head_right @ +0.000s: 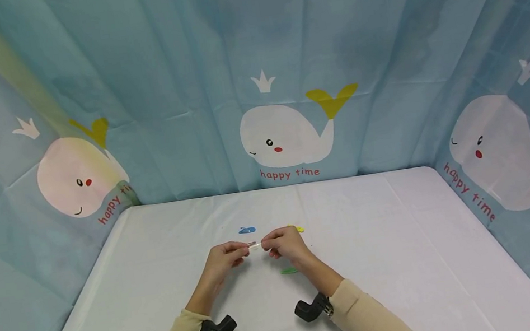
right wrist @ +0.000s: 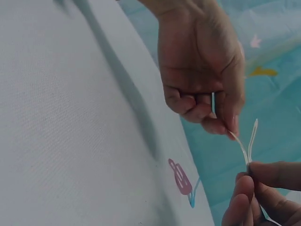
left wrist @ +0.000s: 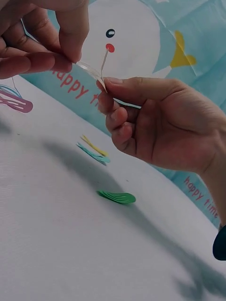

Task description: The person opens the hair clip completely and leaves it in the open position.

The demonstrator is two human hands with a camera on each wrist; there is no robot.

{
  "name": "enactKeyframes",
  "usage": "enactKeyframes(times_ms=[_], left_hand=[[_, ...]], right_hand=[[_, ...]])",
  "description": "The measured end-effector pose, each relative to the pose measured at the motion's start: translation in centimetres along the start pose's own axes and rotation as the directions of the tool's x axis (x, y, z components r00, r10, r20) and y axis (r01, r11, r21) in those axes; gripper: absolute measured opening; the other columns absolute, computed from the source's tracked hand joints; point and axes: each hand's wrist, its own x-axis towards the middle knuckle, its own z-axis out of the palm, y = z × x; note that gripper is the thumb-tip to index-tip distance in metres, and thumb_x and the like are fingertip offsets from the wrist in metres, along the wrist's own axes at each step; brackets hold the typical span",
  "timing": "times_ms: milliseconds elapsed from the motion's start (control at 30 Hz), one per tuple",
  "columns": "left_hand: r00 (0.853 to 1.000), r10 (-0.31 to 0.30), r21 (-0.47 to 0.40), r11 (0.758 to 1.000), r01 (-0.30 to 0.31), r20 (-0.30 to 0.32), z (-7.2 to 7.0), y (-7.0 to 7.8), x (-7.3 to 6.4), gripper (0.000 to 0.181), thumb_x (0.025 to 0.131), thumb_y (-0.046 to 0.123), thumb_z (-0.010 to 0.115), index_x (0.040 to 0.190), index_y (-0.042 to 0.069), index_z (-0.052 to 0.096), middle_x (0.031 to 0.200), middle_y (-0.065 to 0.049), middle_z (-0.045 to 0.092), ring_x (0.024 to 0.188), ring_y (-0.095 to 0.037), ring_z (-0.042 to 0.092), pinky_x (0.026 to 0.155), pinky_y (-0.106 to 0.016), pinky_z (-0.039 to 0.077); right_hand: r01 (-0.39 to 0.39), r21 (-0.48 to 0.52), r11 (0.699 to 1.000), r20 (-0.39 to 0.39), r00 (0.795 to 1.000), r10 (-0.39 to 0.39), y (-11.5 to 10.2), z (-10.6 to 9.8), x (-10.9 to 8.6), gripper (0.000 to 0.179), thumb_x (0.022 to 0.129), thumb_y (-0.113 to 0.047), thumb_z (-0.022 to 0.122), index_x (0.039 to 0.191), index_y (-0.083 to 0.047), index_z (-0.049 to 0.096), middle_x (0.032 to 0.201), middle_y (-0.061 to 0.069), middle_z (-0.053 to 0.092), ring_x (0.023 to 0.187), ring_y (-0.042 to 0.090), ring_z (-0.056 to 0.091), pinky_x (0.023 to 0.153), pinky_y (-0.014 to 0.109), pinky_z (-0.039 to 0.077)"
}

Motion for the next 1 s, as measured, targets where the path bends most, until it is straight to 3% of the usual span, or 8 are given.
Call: enactKeyframes(times_ms=[133,333,567,1000], left_hand=[[0.999,0.033,0.09,0.995,-0.032,-0.017,-0.1,0.0,0.0,0.015,0.088,0.01,0.069,0.096,-0.002,0.073,0.089,-0.01,0.074,0.072,-0.015,0.059,0.065,-0.026,0.048],[0.995,0.092,0.269,0.96,-0.075,-0.049,-0.3,-0.1,0.2,0.009,0.087,0.007,0.069,0.091,0.0,0.074,0.078,-0.004,0.07,0.066,-0.011,0.053,0.06,-0.024,0.043],[0.993,0.11,0.344,0.935,-0.088,-0.044,-0.6,-0.4,0.1,0.006,0.086,0.004,0.069,0.089,0.001,0.073,0.08,-0.008,0.07,0.064,-0.01,0.053,0.059,-0.024,0.043],[0.988,0.146,0.498,0.861,-0.103,-0.048,-1.0,-1.4,0.4,0.005,0.084,0.009,0.071,0.085,0.005,0.075,0.079,-0.006,0.071,0.065,-0.011,0.053,0.058,-0.025,0.04]], right_hand=[[0.01,-0.053,0.999,-0.017,1.0,-0.011,-0.1,0.4,0.2,0.014,0.084,-0.005,0.071,0.09,0.008,0.073,0.069,0.001,0.067,0.054,0.011,0.055,0.053,0.023,0.047],[-0.004,-0.124,0.992,-0.032,0.999,0.0,-0.3,1.0,0.5,0.01,0.083,-0.005,0.072,0.086,0.004,0.074,0.068,0.002,0.067,0.052,0.011,0.055,0.052,0.023,0.047],[-0.007,-0.192,0.981,-0.041,0.999,-0.001,-0.1,1.8,0.8,0.007,0.082,-0.004,0.072,0.083,0.003,0.073,0.065,0.003,0.066,0.052,0.011,0.055,0.051,0.024,0.047],[0.034,-0.346,0.937,-0.005,0.999,-0.038,0.8,2.7,1.3,0.005,0.082,-0.002,0.07,0.08,0.0,0.074,0.062,0.002,0.065,0.05,0.01,0.052,0.048,0.021,0.042]])
